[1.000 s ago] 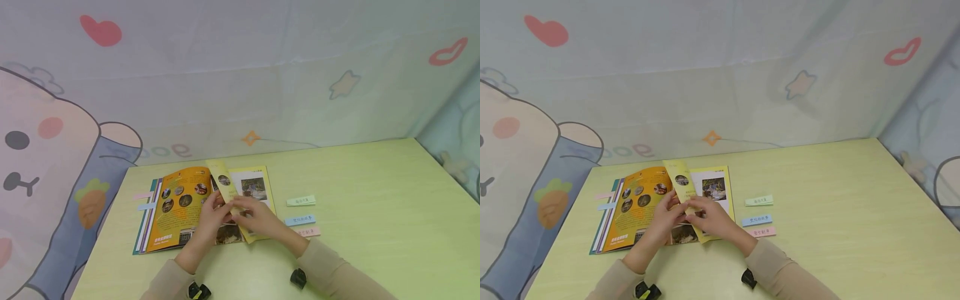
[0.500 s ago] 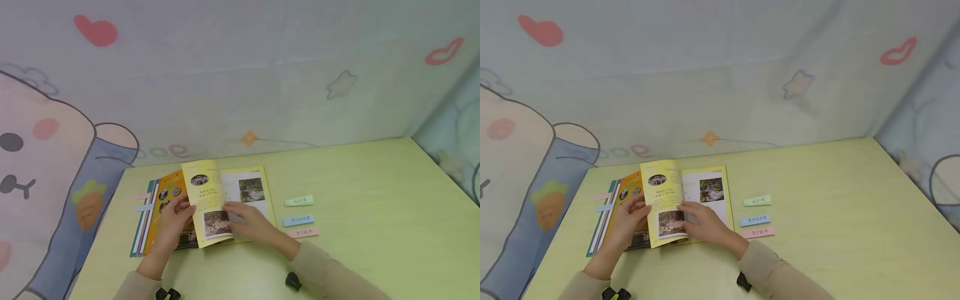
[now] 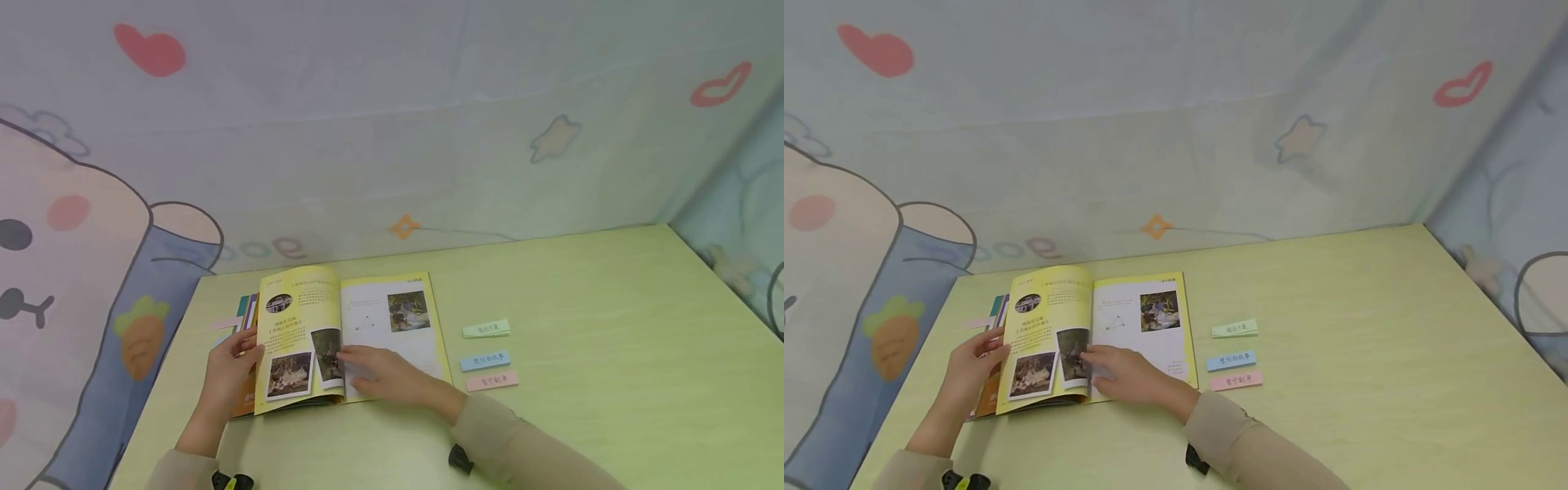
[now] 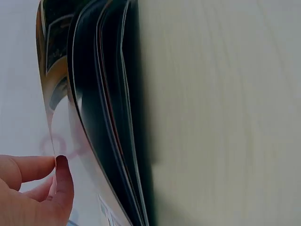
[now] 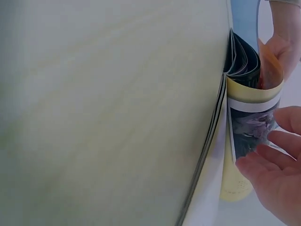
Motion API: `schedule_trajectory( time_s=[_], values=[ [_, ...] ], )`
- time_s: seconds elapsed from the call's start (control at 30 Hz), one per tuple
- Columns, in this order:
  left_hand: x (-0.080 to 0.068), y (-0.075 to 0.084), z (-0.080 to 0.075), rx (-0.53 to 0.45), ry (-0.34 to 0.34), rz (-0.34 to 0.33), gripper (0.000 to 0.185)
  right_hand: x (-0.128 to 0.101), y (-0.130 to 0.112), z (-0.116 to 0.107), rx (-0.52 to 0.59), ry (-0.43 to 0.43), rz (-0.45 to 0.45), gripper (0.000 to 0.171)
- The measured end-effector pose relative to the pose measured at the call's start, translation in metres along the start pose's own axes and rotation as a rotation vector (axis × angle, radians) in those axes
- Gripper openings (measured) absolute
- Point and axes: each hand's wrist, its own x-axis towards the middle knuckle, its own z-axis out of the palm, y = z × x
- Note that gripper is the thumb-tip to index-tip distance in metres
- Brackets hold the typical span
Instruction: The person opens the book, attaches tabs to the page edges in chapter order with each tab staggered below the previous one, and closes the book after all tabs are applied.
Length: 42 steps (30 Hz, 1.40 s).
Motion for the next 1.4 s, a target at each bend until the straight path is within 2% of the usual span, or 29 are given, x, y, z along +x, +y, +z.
schedule_trajectory(
  time_s=[0.2,0.33,0.63,0.77,0.93,1.03,1.1,1.17,1.23,1.33,1.4],
  values=[
    [0.006,-0.012,-0.015,0.059,0.015,-0.005,0.044,0.011,-0.01,0.003,-0.1,-0.075,-0.014,0.047],
    [0.012,-0.022,-0.02,0.085,0.057,-0.011,0.043,0.017,-0.012,0.008,-0.176,-0.114,-0.035,0.048],
    [0.02,-0.031,-0.024,0.116,0.082,0.003,0.041,0.027,-0.016,0.017,-0.325,-0.187,-0.062,0.047],
    [0.024,-0.033,-0.023,0.196,0.065,0.034,0.04,0.03,-0.016,0.018,-0.339,-0.206,-0.052,0.047],
    [0.026,-0.032,-0.017,0.441,0.103,0.177,0.038,0.034,-0.018,0.019,-0.355,-0.25,-0.055,0.047],
    [0.022,-0.024,-0.008,0.578,0.133,0.326,0.033,0.037,-0.021,0.019,-0.381,-0.275,-0.047,0.047],
    [0.019,-0.017,0.001,0.636,0.125,0.437,0.029,0.038,-0.022,0.02,-0.406,-0.29,-0.036,0.048],
    [0.02,-0.011,0.012,0.681,0.096,0.555,0.027,0.038,-0.024,0.02,-0.426,-0.304,-0.023,0.048],
    [0.022,-0.003,0.022,0.694,0.022,0.634,0.029,0.04,-0.024,0.021,-0.449,-0.321,-0.015,0.048],
    [0.026,0.005,0.037,0.688,-0.115,0.704,0.035,0.041,-0.024,0.021,-0.467,-0.348,-0.01,0.048],
    [0.028,0.011,0.046,0.666,-0.207,0.714,0.038,0.043,-0.024,0.02,-0.475,-0.369,-0.01,0.048]
  ],
)
